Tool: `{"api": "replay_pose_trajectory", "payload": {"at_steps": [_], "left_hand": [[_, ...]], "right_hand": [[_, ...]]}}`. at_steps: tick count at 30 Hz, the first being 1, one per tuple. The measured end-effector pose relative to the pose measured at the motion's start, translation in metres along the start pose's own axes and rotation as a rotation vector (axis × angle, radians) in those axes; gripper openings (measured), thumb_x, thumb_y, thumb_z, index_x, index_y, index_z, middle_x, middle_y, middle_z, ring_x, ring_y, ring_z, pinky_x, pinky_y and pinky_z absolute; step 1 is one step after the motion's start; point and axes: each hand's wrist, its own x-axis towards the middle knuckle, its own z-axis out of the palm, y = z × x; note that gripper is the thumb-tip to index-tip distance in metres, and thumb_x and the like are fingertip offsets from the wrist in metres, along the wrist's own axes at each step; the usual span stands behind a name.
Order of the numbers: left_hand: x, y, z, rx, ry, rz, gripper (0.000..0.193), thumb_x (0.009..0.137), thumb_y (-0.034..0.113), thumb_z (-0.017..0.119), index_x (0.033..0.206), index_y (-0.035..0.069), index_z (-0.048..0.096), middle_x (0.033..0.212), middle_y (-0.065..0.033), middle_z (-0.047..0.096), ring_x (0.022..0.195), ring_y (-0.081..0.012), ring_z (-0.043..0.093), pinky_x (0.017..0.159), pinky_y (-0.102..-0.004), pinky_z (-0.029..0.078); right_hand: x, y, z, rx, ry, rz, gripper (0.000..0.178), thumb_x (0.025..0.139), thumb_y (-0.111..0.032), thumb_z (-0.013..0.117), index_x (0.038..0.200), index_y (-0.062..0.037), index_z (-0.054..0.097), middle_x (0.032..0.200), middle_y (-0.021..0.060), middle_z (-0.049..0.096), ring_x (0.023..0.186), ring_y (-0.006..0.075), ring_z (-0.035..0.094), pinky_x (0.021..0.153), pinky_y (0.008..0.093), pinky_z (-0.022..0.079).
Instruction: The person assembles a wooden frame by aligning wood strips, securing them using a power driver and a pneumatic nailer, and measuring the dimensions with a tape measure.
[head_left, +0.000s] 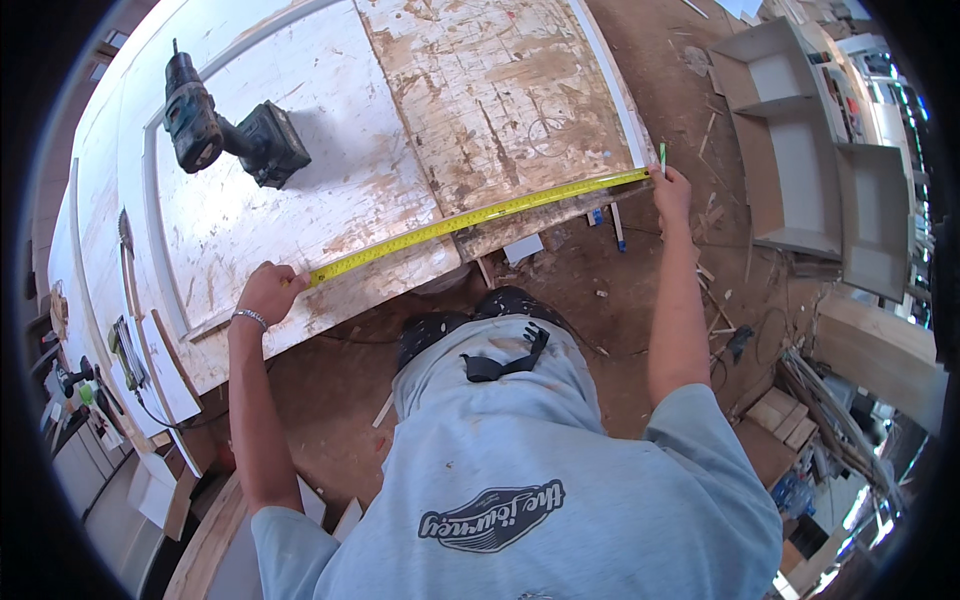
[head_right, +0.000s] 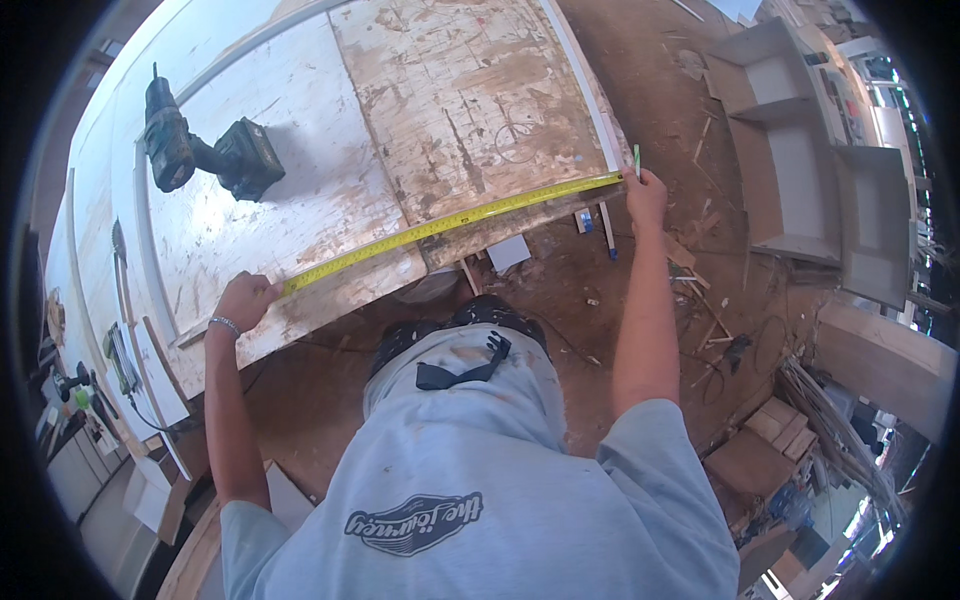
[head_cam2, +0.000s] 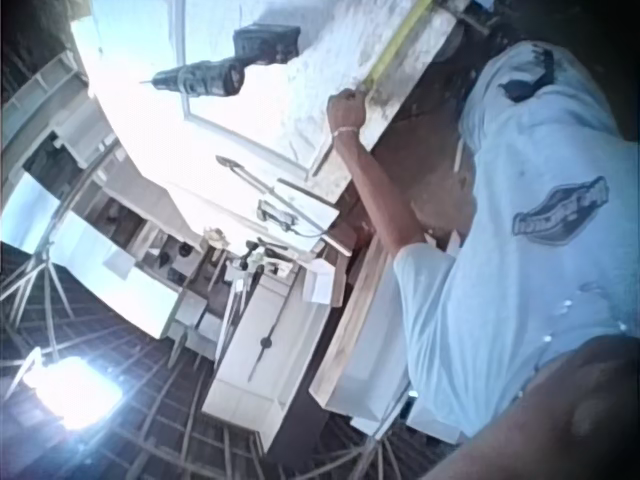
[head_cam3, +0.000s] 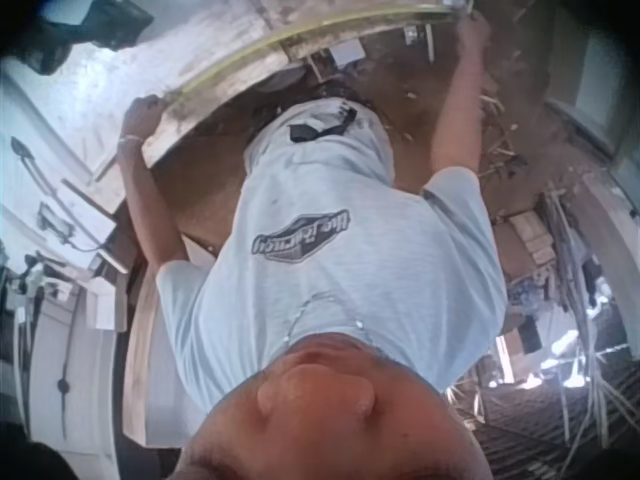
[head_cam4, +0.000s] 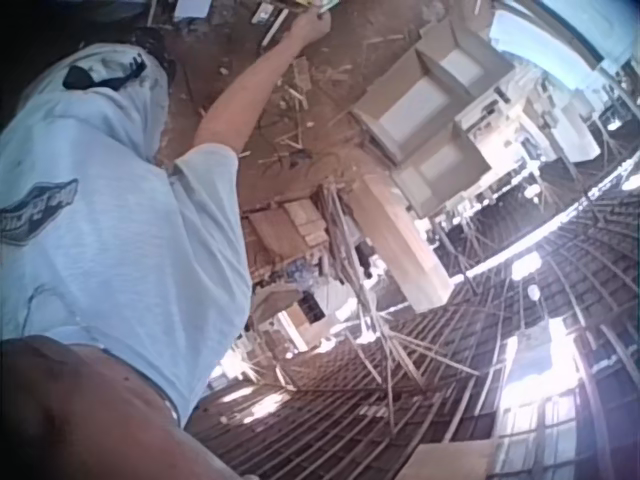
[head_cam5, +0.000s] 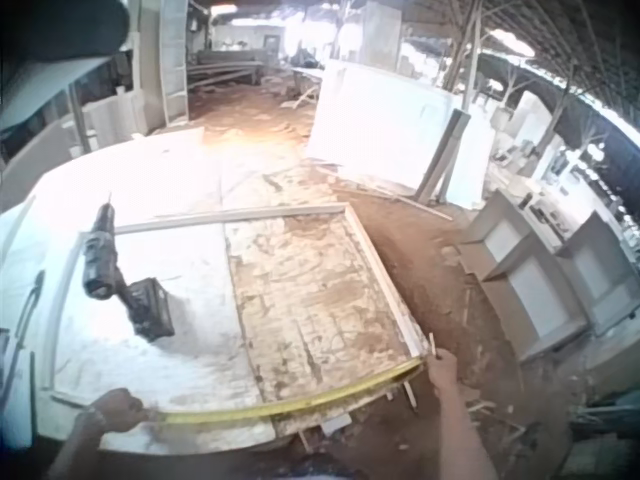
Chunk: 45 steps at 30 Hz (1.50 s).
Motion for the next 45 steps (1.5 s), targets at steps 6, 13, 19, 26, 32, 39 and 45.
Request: {"api": "replay_pose_trajectory", "payload": {"at_steps": [6, 13, 19, 26, 32, 39, 45], "left_hand": [[0.000, -0.002, 0.005, 0.013, 0.033, -0.012, 0.050, 0.093, 0.046, 0.062, 0.087, -0.002, 0.074, 0.088, -0.0272, 0.067, 0.095, -0.0419, 0.063, 0.087, -0.0484, 0.050], [0.007, -0.003, 0.006, 0.029, -0.027, -0.025, 0.054, 0.093, 0.049, 0.059, 0.085, -0.002, 0.073, 0.089, -0.0274, 0.069, 0.094, -0.0427, 0.064, 0.087, -0.0487, 0.050], [0.012, -0.009, 0.006, 0.007, -0.044, -0.009, 0.049, 0.091, 0.047, 0.063, 0.084, 0.000, 0.075, 0.086, -0.0263, 0.070, 0.085, -0.0432, 0.066, 0.082, -0.0480, 0.052], [0.012, 0.001, 0.001, -0.004, -0.062, -0.039, 0.047, 0.091, 0.049, 0.064, 0.089, 0.003, 0.076, 0.090, -0.0239, 0.071, 0.089, -0.0406, 0.067, 0.083, -0.0472, 0.052], [0.006, -0.003, 0.007, -0.023, -0.028, -0.057, 0.054, 0.090, 0.052, 0.062, 0.081, 0.000, 0.073, 0.088, -0.0263, 0.069, 0.087, -0.0422, 0.065, 0.083, -0.0476, 0.050], [0.015, 0.001, 0.007, 0.095, -0.063, -0.062, 0.049, 0.092, 0.050, 0.061, 0.088, 0.004, 0.077, 0.094, -0.0214, 0.073, 0.094, -0.0385, 0.068, 0.086, -0.0471, 0.053], [0.018, 0.007, 0.006, 0.137, -0.115, -0.132, 0.048, 0.092, 0.050, 0.061, 0.092, 0.004, 0.077, 0.099, -0.0204, 0.073, 0.098, -0.0370, 0.068, 0.088, -0.0472, 0.053]], "right_hand": [[0.000, -0.002, 0.000, -0.018, -0.030, 0.047, 0.031, 0.093, -0.028, 0.071, 0.103, 0.0007, 0.074, 0.076, 0.0013, 0.061, 0.074, 0.0110, 0.050, 0.070, 0.0307, 0.043], [0.010, 0.012, -0.001, -0.044, -0.020, -0.047, 0.026, 0.093, -0.032, 0.073, 0.099, -0.0070, 0.076, 0.063, -0.0049, 0.050, 0.053, 0.0056, 0.042, 0.050, 0.0265, 0.032], [0.000, 0.001, 0.003, 0.013, -0.024, 0.008, 0.029, 0.095, -0.029, 0.069, 0.103, -0.0013, 0.073, 0.071, -0.0024, 0.054, 0.064, 0.0075, 0.044, 0.059, 0.0287, 0.035], [0.013, 0.023, 0.002, 0.029, -0.008, -0.038, 0.031, 0.095, -0.032, 0.070, 0.106, -0.0030, 0.073, 0.067, -0.0035, 0.052, 0.055, 0.0062, 0.043, 0.050, 0.0267, 0.034], [0.006, 0.012, 0.007, -0.004, -0.022, -0.010, 0.027, 0.096, -0.029, 0.068, 0.098, -0.0020, 0.071, 0.070, -0.0024, 0.054, 0.059, 0.0069, 0.044, 0.053, 0.0272, 0.035], [0.017, 0.025, 0.003, -0.047, -0.016, -0.064, 0.034, 0.095, -0.034, 0.070, 0.106, -0.0023, 0.073, 0.073, -0.0011, 0.060, 0.060, 0.0076, 0.050, 0.056, 0.0258, 0.042], [0.008, 0.013, 0.000, -0.109, -0.046, -0.031, 0.033, 0.096, -0.035, 0.068, 0.106, -0.0034, 0.073, 0.077, 0.0001, 0.061, 0.063, 0.0083, 0.051, 0.058, 0.0269, 0.042]]}}
